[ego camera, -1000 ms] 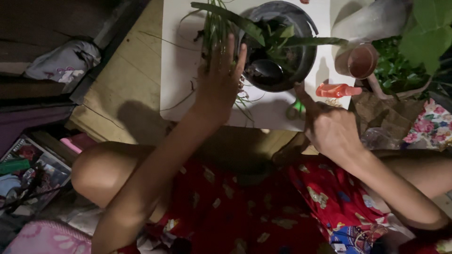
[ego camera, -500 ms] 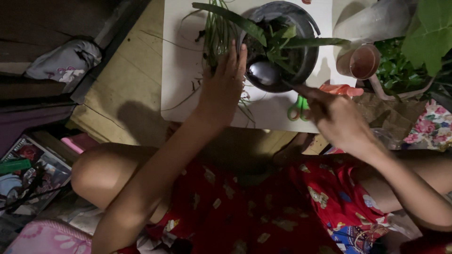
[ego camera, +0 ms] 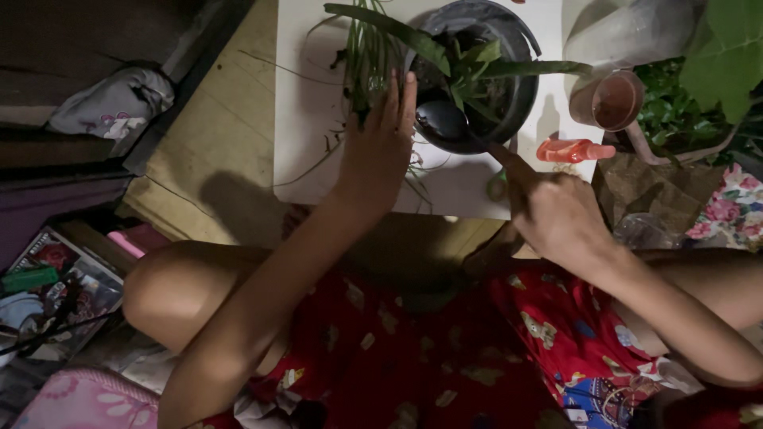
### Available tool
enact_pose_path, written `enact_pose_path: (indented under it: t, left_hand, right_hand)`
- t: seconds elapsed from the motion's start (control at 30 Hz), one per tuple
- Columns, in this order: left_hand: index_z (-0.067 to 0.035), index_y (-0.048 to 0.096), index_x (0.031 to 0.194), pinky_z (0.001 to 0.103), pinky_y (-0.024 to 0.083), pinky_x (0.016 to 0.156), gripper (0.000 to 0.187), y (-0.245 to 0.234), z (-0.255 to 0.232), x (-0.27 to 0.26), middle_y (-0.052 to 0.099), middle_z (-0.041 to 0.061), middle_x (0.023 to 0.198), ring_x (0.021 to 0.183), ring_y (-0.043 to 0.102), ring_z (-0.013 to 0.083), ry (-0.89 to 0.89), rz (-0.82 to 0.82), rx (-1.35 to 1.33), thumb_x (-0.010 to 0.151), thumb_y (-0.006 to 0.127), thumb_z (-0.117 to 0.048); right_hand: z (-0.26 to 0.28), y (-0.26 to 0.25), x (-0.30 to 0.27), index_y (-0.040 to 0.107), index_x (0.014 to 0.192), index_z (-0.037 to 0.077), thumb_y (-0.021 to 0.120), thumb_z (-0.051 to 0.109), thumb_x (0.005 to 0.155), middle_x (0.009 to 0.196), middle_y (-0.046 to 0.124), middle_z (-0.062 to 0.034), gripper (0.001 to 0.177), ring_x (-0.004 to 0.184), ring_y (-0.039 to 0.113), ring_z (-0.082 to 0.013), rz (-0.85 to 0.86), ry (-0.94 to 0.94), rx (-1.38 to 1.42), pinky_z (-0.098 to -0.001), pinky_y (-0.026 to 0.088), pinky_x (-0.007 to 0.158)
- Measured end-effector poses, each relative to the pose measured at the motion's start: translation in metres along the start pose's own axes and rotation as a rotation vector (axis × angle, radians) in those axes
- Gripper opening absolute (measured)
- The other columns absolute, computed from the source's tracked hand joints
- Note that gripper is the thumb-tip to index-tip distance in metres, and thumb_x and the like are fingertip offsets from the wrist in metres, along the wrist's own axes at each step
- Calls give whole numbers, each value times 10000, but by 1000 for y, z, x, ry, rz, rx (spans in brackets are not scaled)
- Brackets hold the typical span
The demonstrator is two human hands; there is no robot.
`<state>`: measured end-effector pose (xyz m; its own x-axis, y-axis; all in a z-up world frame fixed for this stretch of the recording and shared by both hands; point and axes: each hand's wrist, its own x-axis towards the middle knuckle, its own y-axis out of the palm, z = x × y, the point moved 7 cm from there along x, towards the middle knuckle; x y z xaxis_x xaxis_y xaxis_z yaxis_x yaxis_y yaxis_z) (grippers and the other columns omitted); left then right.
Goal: The person separates and trims aloe vera plants by hand, scoops and arranges soil in a pot with a spoon, and plants the aloe vera stalks into the pot.
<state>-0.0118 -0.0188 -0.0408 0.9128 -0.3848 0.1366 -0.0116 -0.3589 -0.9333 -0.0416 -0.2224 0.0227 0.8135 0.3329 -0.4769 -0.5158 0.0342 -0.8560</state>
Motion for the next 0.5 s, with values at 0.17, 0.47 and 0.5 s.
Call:
enact_pose_path:
  t: [0.17, 0.47, 0.5]
  left_hand:
    - [32, 45, 1585, 572, 466, 1036, 1027, 10, 1, 0, 276, 283, 1625, 1383, 498, 359, -69, 9, 20, 864, 747, -173]
    - [124, 180, 1559, 514, 501, 1082, 854, -18, -7, 5, 407, 340, 1530, 1390, 485, 422, -102, -178, 110, 909, 686, -99]
    - [124, 180, 1559, 514, 501, 1082, 854, -27, -9, 9, 407, 340, 1530, 1390, 485, 422, -104, -178, 111, 909, 686, -99]
  right_hand:
    - [-11, -14, 3, 533, 1557, 216, 457, 48, 996, 1050, 817, -62, 590, 504, 679, -249, 94, 212, 340, -419, 574, 480]
    - [-54, 0, 0, 673, 1390, 193, 497, 171, 1030, 675, 624, -71, 402, 527, 432, -142, 91, 320, 702, -312, 355, 463]
    - [-52, -5, -1, 679, 1388, 167, 518, 145, 1024, 722, 596, -47, 399, 556, 431, -122, 34, 225, 771, -299, 360, 472]
